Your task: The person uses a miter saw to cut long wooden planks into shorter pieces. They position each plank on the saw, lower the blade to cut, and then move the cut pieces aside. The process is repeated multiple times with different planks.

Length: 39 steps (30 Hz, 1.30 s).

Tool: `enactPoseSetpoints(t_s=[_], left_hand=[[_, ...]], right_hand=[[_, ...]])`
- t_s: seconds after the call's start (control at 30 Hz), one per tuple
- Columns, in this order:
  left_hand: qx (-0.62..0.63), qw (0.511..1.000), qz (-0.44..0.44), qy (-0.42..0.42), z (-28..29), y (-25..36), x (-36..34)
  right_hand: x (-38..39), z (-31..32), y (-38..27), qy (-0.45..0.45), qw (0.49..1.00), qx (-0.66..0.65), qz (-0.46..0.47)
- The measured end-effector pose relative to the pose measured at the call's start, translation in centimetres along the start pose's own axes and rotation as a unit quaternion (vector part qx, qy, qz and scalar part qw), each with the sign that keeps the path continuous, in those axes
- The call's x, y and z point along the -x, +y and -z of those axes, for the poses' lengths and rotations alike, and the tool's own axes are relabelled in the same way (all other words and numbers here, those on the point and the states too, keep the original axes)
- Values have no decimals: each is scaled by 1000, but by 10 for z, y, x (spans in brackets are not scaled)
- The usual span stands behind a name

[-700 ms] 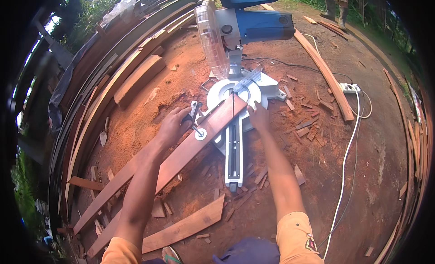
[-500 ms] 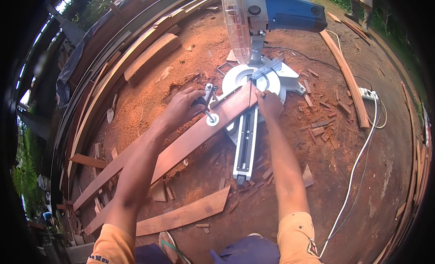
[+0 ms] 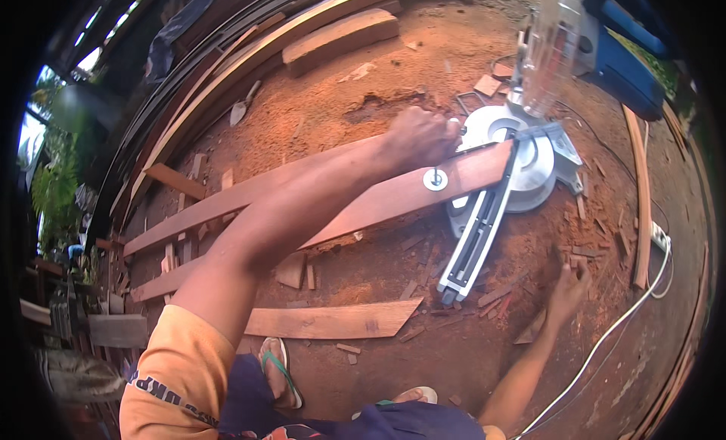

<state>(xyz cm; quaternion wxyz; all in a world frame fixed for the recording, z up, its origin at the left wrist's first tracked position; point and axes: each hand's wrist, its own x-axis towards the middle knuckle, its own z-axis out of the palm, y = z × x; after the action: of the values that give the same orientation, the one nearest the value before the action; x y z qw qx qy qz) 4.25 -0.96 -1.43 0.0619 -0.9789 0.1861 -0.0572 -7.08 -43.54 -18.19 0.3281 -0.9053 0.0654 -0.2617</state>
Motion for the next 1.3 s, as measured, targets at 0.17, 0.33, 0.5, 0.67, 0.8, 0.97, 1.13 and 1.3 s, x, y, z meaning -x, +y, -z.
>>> enactPoseSetpoints(t_s=[0.17,0.33,0.5,0.67,0.8,0.97,1.13,1.3], left_hand=[[34,965,252,-61,-10,10,-13],[-7,1000,-28,4,-9,40,-11],[2,996,-59,-59,-21,4,-24],[42,995,-70,-57,-24,-3,-23],[59,997,27,41,-38,13,-24],[-20,998,22,-47,-38,32,-47],[-7,997,44,-69,-22,36,-41],[9,996,5,-92,-27,27,-17]], right_hand=[[88,50,-25,-35,985,44,161],[146,55,-117,-236,960,-134,64],[155,48,-180,-313,924,-183,125],[160,45,-200,-364,899,-198,143],[169,47,-202,-393,883,-196,168],[181,56,-202,-420,876,-179,153],[191,64,-199,-434,873,-175,140],[193,66,-210,-434,867,-151,194]])
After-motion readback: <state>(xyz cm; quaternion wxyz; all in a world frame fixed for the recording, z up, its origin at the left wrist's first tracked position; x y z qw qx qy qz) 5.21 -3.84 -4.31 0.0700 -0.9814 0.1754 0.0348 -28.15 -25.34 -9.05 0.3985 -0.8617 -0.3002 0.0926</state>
